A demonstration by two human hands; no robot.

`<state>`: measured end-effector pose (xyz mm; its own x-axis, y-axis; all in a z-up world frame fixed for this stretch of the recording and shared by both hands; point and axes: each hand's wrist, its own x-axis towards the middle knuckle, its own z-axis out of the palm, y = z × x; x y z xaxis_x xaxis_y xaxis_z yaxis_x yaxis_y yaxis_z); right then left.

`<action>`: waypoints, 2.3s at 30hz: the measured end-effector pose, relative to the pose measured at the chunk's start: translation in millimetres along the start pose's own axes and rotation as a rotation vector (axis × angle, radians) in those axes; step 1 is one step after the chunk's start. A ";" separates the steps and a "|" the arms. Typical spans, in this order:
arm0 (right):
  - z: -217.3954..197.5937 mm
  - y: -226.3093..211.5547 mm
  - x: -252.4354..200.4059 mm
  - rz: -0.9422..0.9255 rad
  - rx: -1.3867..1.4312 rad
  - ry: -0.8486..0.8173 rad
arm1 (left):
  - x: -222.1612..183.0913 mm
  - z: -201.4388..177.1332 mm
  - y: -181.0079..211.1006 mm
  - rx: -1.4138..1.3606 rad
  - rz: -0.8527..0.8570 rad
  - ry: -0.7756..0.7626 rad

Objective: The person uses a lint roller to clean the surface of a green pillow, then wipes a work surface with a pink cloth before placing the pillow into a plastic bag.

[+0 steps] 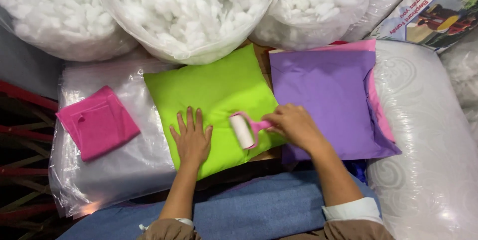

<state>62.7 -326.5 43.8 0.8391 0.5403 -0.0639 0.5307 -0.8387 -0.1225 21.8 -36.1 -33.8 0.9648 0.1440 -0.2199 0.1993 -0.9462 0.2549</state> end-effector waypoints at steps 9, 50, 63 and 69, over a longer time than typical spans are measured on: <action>-51.9 37.1 -2.8 0.172 0.262 0.147 | 8.2 -3.4 -24.4 -0.165 -0.083 0.277; -20.5 46.2 7.9 0.313 0.802 -0.066 | 43.8 -16.7 -68.5 -0.447 -0.084 0.320; 20.7 53.6 74.5 0.314 0.092 0.046 | 82.8 22.1 -3.6 0.028 0.111 0.112; -65.1 89.7 22.1 0.594 0.073 0.075 | 96.2 17.8 -57.7 -0.057 -0.105 0.303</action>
<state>136.7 -394.2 95.9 0.9970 -0.0280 -0.0723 -0.0390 -0.9871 -0.1554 100.1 27.2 -86.4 0.9438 0.3280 0.0405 0.3016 -0.9049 0.3002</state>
